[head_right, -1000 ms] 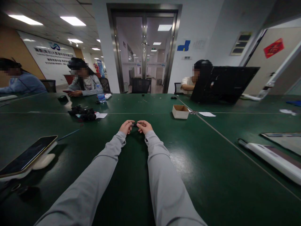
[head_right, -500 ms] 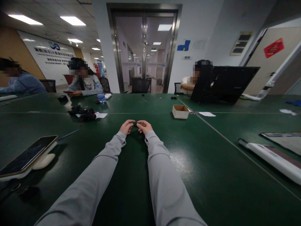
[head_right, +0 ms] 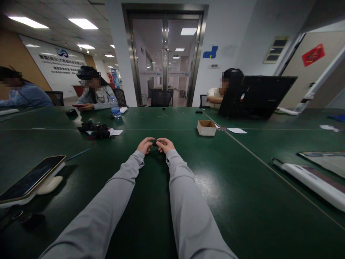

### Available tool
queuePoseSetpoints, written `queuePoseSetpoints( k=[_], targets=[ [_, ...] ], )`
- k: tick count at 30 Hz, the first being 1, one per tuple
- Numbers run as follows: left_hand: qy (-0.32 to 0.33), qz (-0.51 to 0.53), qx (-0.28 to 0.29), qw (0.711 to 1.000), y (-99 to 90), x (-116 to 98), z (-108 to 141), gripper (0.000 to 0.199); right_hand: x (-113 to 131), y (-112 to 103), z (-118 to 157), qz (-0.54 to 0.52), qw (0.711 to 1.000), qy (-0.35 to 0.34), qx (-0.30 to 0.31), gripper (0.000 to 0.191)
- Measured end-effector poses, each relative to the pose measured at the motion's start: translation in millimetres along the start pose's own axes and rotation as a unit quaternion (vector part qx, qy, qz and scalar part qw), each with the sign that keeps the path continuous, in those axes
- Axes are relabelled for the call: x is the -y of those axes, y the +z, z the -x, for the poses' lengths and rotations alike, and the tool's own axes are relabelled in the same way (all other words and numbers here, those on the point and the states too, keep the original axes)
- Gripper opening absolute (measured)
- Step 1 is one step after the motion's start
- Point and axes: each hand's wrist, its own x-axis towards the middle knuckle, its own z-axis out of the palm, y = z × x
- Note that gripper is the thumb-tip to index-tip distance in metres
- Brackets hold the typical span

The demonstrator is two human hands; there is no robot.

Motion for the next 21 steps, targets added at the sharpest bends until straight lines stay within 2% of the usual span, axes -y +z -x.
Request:
queuePoseSetpoints(
  k=[10, 15, 21],
  targets=[
    [0.011, -0.007, 0.000, 1.000, 1.3, -1.4, 2.9, 0.028, 0.6, 0.4, 0.9, 0.007, 1.000, -0.003, -0.001, 0.039],
    [-0.004, -0.007, -0.009, 1.000, 1.3, -2.1, 2.4, 0.027, 0.3, 0.9, 0.9, 0.006, 1.000, -0.005, -0.003, 0.040],
    [-0.016, -0.002, 0.005, 1.000, -0.4, 1.2, -2.1, 0.028, 1.5, 1.1, 1.8, 0.006, 1.000, -0.005, 0.000, 0.041]
  ],
)
